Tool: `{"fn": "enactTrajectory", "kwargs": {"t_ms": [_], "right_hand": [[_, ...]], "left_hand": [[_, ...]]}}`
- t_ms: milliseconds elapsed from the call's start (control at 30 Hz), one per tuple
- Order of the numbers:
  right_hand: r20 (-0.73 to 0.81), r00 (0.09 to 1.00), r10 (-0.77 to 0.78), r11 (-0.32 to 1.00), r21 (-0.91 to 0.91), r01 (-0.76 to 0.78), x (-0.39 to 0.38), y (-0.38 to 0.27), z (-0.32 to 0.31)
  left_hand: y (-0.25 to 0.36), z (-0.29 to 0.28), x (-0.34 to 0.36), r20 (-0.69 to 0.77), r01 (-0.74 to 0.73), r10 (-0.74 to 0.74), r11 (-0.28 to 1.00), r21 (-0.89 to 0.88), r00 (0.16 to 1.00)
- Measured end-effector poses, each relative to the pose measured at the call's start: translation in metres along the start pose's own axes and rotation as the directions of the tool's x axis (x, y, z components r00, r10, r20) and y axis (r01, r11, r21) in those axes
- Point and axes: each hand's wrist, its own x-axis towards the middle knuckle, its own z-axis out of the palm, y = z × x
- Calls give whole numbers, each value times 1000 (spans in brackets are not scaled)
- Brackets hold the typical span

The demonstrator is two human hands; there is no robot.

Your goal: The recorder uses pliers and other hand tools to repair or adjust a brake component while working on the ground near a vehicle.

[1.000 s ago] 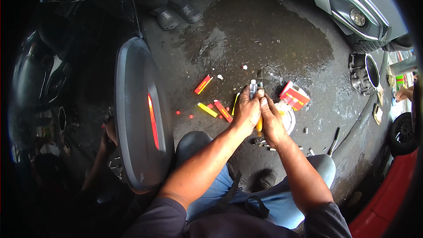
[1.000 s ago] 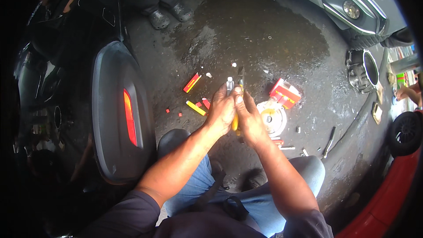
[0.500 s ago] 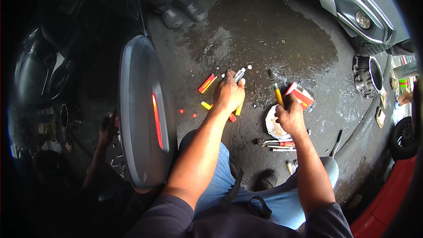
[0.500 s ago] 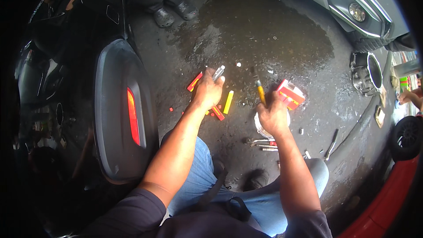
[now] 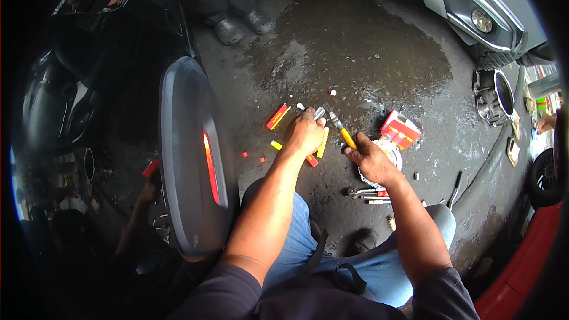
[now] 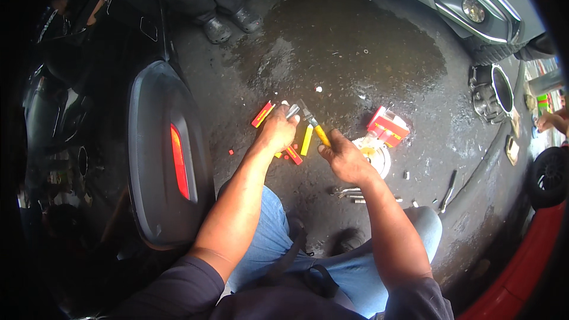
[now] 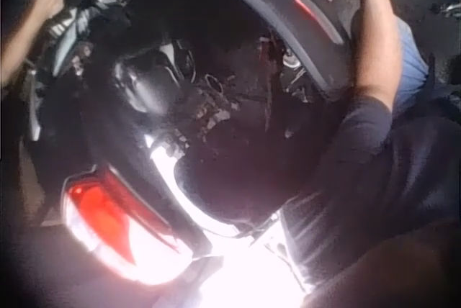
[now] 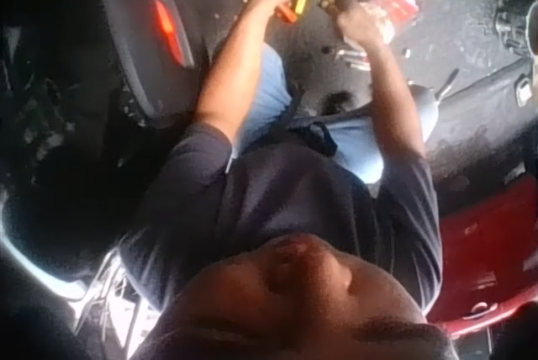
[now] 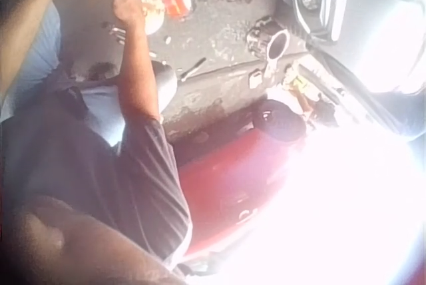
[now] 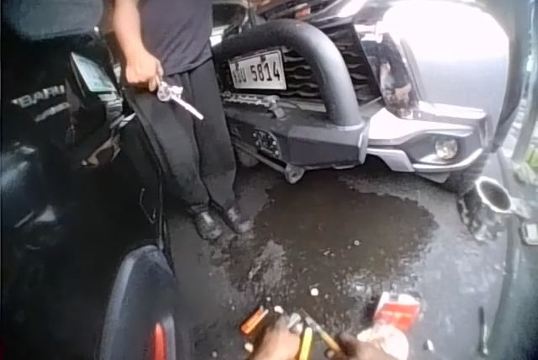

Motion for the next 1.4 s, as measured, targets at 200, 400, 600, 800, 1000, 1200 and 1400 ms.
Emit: {"fn": "enactTrajectory", "kwargs": {"t_ms": [200,400,600,800,1000,1200,1400], "right_hand": [[27,999,-45,995,-88,47,3,2,2],[146,989,-19,988,-149,41,7,3,1],[169,983,-76,995,-53,86,15,19,8],[195,979,-52,996,-57,65,17,20,9],[148,987,-71,997,-27,76,16,17,11],[149,989,2,996,85,-15,14,18,7],[-153,968,198,966,199,-166,-4,28,1]], "left_hand": [[2,-12,0,106,35,-45,995,89,993],[6,-15,-4,216,106,-134,985,136,967],[-7,-9,2,179,62,-101,976,208,979],[-12,-7,6,181,34,-78,972,235,980],[-12,-9,5,174,42,-80,976,216,982],[8,-16,-2,158,94,-112,989,117,981],[-22,-7,17,24,63,-62,997,-43,998]]}}
